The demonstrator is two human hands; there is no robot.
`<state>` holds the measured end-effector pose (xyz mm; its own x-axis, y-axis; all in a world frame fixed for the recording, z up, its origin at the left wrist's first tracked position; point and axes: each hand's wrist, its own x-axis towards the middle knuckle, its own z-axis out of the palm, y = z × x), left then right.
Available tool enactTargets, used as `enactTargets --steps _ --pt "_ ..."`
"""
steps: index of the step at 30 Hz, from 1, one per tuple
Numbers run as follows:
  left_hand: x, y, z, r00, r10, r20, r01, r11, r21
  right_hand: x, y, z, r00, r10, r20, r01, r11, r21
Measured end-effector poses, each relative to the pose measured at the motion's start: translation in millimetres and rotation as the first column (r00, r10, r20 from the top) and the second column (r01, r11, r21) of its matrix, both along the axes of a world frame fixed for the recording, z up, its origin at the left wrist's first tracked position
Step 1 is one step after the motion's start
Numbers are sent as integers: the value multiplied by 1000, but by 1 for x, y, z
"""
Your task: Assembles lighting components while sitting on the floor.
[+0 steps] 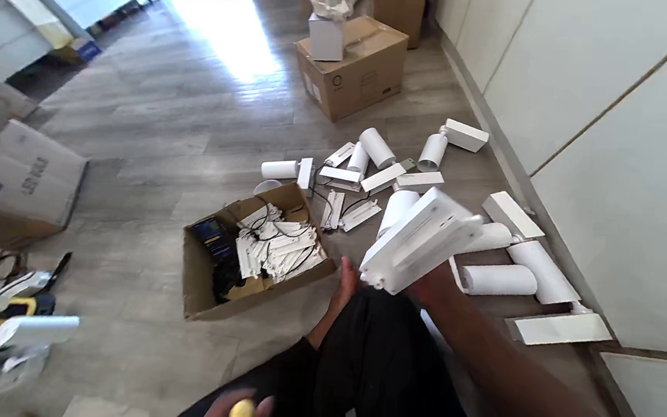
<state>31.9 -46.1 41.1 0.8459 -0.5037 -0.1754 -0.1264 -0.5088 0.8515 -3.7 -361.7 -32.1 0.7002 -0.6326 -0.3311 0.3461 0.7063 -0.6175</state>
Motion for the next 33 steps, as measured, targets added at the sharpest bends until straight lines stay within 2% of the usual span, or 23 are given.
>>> enactTargets --steps 2,3,8,11,14,18,20,22,23,25,26,28,30,31,33 --pt "-10 6 -16 960 1 280 63 974 -217 1 40 11 991 26 -132 -45 989 -142" --pt "-14 4 -22 938 42 345 67 952 -297 2 57 13 982 34 -184 -71 977 -199" --pt "-26 -13 -45 895 224 387 10 855 -519 -10 113 6 976 137 -168 -183 935 -302" --pt "-24 -3 -50 882 286 376 -20 818 -575 -21 129 1 960 208 -185 -257 918 -302" --pt "-26 8 -55 858 266 440 52 807 -588 -27 139 -2 950 232 -208 -289 906 -308" --pt "-30 16 -63 767 270 583 142 814 -564 -27 140 -3 967 193 -164 -241 899 -364" --pt "-32 19 -70 737 320 595 128 799 -588 -28 139 1 982 163 -93 -188 865 -466" --pt "-33 26 -83 791 356 498 49 774 -631 -29 138 10 995 101 5 -78 796 -600" --pt "-33 28 -90 848 374 376 -37 750 -661 -29 136 12 997 63 48 -14 735 -678" --pt "-29 30 -102 935 354 18 -234 656 -717 -27 127 6 992 -10 124 111 519 -848" --pt "-24 31 -108 947 286 -146 -296 603 -741 -23 119 -2 984 -5 177 163 409 -898" --pt "-18 30 -116 922 175 -345 -384 540 -750 -13 98 -15 954 105 281 252 225 -941" --pt "-17 24 -118 889 163 -429 -440 563 -699 -5 89 -12 947 96 306 302 49 -952" --pt "-17 20 -118 877 175 -448 -457 593 -663 -4 89 -12 948 84 306 306 16 -952" --pt "-18 13 -117 862 193 -469 -470 651 -596 -7 92 -17 954 68 293 292 27 -956"
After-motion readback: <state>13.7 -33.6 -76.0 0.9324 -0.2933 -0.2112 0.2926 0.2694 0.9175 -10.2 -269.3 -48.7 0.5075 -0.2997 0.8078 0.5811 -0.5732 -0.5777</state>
